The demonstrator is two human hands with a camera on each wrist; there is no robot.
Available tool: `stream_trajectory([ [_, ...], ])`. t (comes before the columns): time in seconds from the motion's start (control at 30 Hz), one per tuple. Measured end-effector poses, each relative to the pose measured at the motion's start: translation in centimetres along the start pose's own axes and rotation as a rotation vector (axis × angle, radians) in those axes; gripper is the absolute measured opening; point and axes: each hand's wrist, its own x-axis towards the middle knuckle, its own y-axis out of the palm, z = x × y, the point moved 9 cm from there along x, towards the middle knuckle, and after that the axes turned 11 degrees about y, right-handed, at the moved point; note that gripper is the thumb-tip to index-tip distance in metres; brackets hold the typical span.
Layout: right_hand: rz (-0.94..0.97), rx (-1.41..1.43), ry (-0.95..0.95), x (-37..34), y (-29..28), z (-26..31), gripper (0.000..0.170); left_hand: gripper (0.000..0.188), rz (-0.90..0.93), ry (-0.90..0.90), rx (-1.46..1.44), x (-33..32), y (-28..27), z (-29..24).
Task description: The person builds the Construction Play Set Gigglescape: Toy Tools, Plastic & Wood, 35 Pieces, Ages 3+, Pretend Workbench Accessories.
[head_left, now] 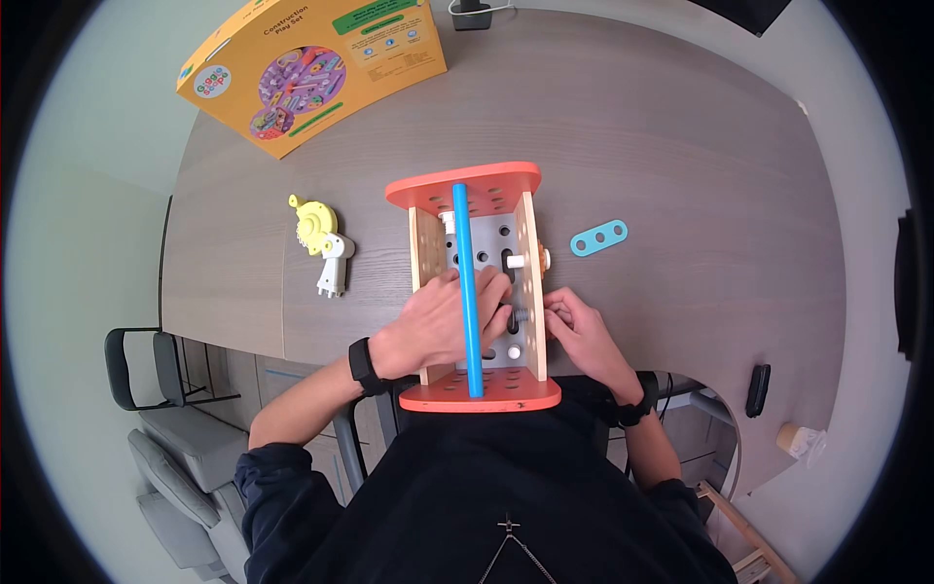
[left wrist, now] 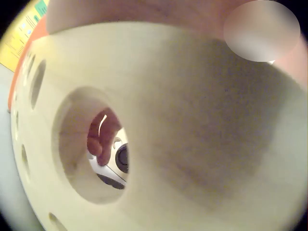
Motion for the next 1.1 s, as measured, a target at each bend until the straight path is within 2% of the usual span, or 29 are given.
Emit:
stream_trajectory([
  [0.1, 0.001, -0.013, 0.001, 0.0, 0.0, 0.0, 0.020, 0.031, 0.076, 0.111, 0.056, -0.2, 2.0, 0.2],
  [0.2, 0.000, -0.022, 0.001, -0.1, 0.0, 0.2, 0.020, 0.023, 0.062, 0.034, -0.014, 0.1, -0.2, -0.6],
  [0.3, 0.003, -0.021, -0.002, -0.2, 0.0, 0.3, 0.020, 0.023, -0.019, 0.046, -0.021, 0.0, -0.7, -0.7],
  [0.4, 0.004, -0.021, 0.000, -0.1, 0.0, 0.4, 0.020, 0.033, 0.104, 0.041, 0.030, -0.2, 2.0, 0.7],
  [0.5, 0.001, -0.020, 0.002, -0.1, 0.0, 0.3, 0.019, 0.036, 0.141, 0.100, 0.054, -0.2, 2.5, 0.3],
  [0.6, -0.001, -0.018, 0.006, -0.2, 0.0, 0.4, 0.019, 0.026, 0.045, 0.058, -0.073, 0.2, -0.4, -0.7],
  [0.7, 0.000, -0.023, 0.003, -0.1, 0.0, 0.3, 0.019, 0.027, -0.057, -0.001, -0.028, -0.1, -0.8, -0.4],
  [0.9, -0.005, -0.024, 0.004, 0.0, 0.0, 0.2, 0.019, 0.034, 0.162, 0.043, -0.012, 0.0, 2.4, 0.8],
  [1.0, -0.004, -0.023, -0.001, 0.0, -0.1, 0.0, 0.019, 0.033, 0.092, 0.054, -0.153, 0.2, 0.9, 0.2],
  [1.1, -0.003, -0.030, 0.001, -0.1, 0.0, 0.4, 0.019, 0.033, 0.085, -0.067, -0.195, 0.2, -0.1, 0.4],
])
